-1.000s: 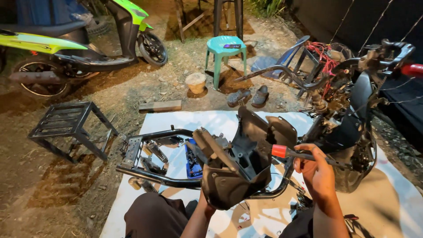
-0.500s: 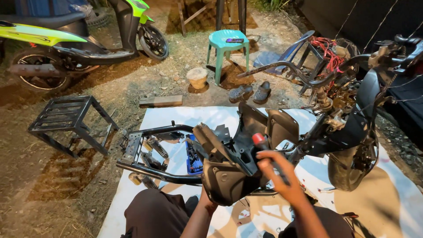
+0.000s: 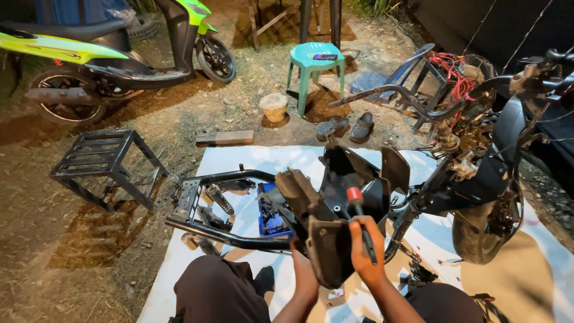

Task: The person works on a disassembled motorcycle, using a socket wrench to tighten bolts on the front wheel brake assembly. They then use a screwdriver to adjust the handlebars and later clean a black plastic motorcycle part with a brush.

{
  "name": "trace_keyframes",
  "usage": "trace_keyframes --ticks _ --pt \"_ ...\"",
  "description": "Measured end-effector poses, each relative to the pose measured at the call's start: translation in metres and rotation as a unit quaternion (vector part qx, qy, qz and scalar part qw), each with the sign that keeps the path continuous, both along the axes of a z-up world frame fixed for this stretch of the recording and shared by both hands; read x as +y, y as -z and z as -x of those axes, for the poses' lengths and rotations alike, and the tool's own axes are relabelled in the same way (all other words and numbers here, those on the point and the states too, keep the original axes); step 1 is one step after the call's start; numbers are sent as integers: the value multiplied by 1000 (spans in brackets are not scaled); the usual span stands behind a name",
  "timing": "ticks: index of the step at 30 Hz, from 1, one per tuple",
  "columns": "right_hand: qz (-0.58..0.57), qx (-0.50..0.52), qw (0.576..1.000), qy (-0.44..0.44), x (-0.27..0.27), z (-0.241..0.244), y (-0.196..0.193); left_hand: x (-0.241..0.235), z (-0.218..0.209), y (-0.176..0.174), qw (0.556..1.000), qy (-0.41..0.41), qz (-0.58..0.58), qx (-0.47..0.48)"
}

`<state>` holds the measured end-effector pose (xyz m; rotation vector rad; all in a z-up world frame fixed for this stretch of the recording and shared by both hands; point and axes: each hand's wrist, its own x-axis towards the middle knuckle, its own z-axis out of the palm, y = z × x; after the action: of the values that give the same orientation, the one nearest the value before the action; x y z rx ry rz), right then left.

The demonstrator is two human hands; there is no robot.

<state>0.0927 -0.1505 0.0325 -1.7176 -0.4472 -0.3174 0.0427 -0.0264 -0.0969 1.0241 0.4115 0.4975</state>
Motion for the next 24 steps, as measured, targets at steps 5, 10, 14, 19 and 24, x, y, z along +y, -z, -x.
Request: trace_keyframes --ticks 5,10,14,19,24 --pt "-84 -77 993 37 -25 -22 -9 -21 31 -75 998 33 -19 43" --pt "-142 9 984 112 -72 -68 14 17 24 -72 983 173 30 45" --pt "-224 12 973 52 -112 -93 20 90 9 -32 985 83 -52 141" --pt "-267 90 952 -118 -142 -87 -14 162 14 -41 979 -143 -107 101" --pt "-288 149 925 -199 -156 -86 -11 165 10 -132 968 1 -199 153"
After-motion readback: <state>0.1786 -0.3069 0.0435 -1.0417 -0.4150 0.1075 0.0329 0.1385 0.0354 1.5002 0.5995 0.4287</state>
